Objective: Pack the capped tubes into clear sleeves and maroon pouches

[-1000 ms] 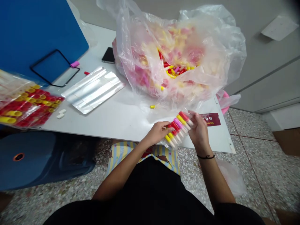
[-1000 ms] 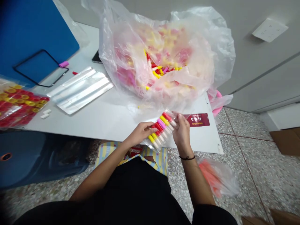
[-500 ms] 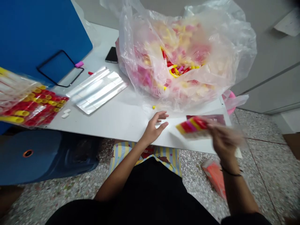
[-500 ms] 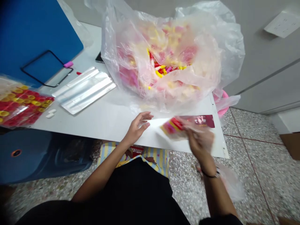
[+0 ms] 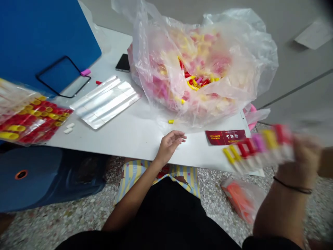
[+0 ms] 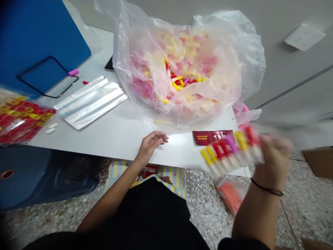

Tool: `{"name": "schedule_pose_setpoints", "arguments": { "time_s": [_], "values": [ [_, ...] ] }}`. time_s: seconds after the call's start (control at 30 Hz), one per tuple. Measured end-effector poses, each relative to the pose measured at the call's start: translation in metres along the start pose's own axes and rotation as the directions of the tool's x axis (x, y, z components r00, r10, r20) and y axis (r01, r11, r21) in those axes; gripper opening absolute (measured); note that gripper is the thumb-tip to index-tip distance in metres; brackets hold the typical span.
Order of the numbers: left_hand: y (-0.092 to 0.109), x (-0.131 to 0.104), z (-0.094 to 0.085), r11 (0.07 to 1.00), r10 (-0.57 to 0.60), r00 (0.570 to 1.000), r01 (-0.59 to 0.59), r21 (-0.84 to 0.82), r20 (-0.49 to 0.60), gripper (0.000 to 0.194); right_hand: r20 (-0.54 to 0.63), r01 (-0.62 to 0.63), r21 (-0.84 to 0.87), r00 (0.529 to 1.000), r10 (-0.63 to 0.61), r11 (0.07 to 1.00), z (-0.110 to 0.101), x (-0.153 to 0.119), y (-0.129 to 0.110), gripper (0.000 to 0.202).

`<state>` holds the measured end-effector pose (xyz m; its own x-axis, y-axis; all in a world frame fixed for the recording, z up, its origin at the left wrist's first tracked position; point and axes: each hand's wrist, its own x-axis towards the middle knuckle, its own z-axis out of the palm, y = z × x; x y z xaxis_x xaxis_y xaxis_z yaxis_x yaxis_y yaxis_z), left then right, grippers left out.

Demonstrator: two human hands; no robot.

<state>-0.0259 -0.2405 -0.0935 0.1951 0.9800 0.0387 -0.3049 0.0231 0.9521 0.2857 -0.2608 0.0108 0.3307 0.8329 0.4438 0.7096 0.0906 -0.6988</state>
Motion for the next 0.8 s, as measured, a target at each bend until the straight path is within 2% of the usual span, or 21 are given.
{"name": "schedule_pose_setpoints", "arguments": {
  "time_s": [0.07,0.2,0.3,0.33,0.4,0.43,0.47,0.53,0.63,0.73,0.8],
  "values": [
    [-0.001,-0.001,0.004,1.000,-0.004,0.999,0.004,0.007,0.038,0.020,0.052,-0.023,0.100,0.998,0.017,0.995,0.006,0.006,0.000,0.029],
    [-0.004,0.000,0.017,0.999,-0.022,0.991,0.017,0.038,0.130,0.025,-0.063,-0.017,0.437,0.997,0.049,0.899,0.017,0.006,-0.017,0.035],
    [-0.007,0.002,0.030,0.998,-0.042,0.975,0.052,-0.041,0.217,0.040,0.033,-0.120,0.486,0.992,0.119,0.866,0.024,-0.003,-0.036,0.028],
    [-0.008,0.002,0.034,0.991,-0.054,0.960,0.085,-0.106,0.274,0.045,0.055,-0.159,0.496,0.987,0.152,0.854,0.027,-0.006,-0.041,0.024],
    [-0.008,0.000,0.043,0.954,-0.091,0.903,0.200,-0.224,0.419,0.053,0.069,-0.198,0.518,0.979,0.190,0.832,0.035,-0.012,-0.047,0.020],
    [-0.008,-0.001,0.047,0.934,-0.113,0.878,0.254,-0.252,0.464,0.054,0.064,-0.198,0.532,0.979,0.194,0.823,0.039,-0.014,-0.048,0.020],
    [-0.007,-0.002,0.050,0.923,-0.136,0.871,0.285,-0.259,0.472,0.053,0.056,-0.196,0.547,0.979,0.198,0.814,0.043,-0.016,-0.047,0.022],
    [-0.006,-0.003,0.053,0.933,-0.167,0.909,0.271,-0.237,0.382,0.043,0.060,-0.206,0.572,0.976,0.210,0.794,0.051,-0.018,-0.041,0.026],
    [-0.003,-0.003,0.048,0.976,-0.128,0.975,0.157,-0.154,0.184,0.026,0.093,-0.188,0.614,0.982,0.167,0.767,0.057,-0.020,-0.028,0.025],
    [0.000,0.000,0.038,0.997,-0.039,0.996,0.033,0.072,0.082,0.013,0.153,-0.129,0.644,0.988,0.038,0.755,0.059,-0.025,-0.015,0.013],
    [0.003,0.003,0.032,0.965,0.043,0.998,-0.056,0.257,0.056,0.009,0.219,-0.120,0.597,0.975,-0.018,0.793,0.060,-0.030,-0.007,0.017]
  ]
}}
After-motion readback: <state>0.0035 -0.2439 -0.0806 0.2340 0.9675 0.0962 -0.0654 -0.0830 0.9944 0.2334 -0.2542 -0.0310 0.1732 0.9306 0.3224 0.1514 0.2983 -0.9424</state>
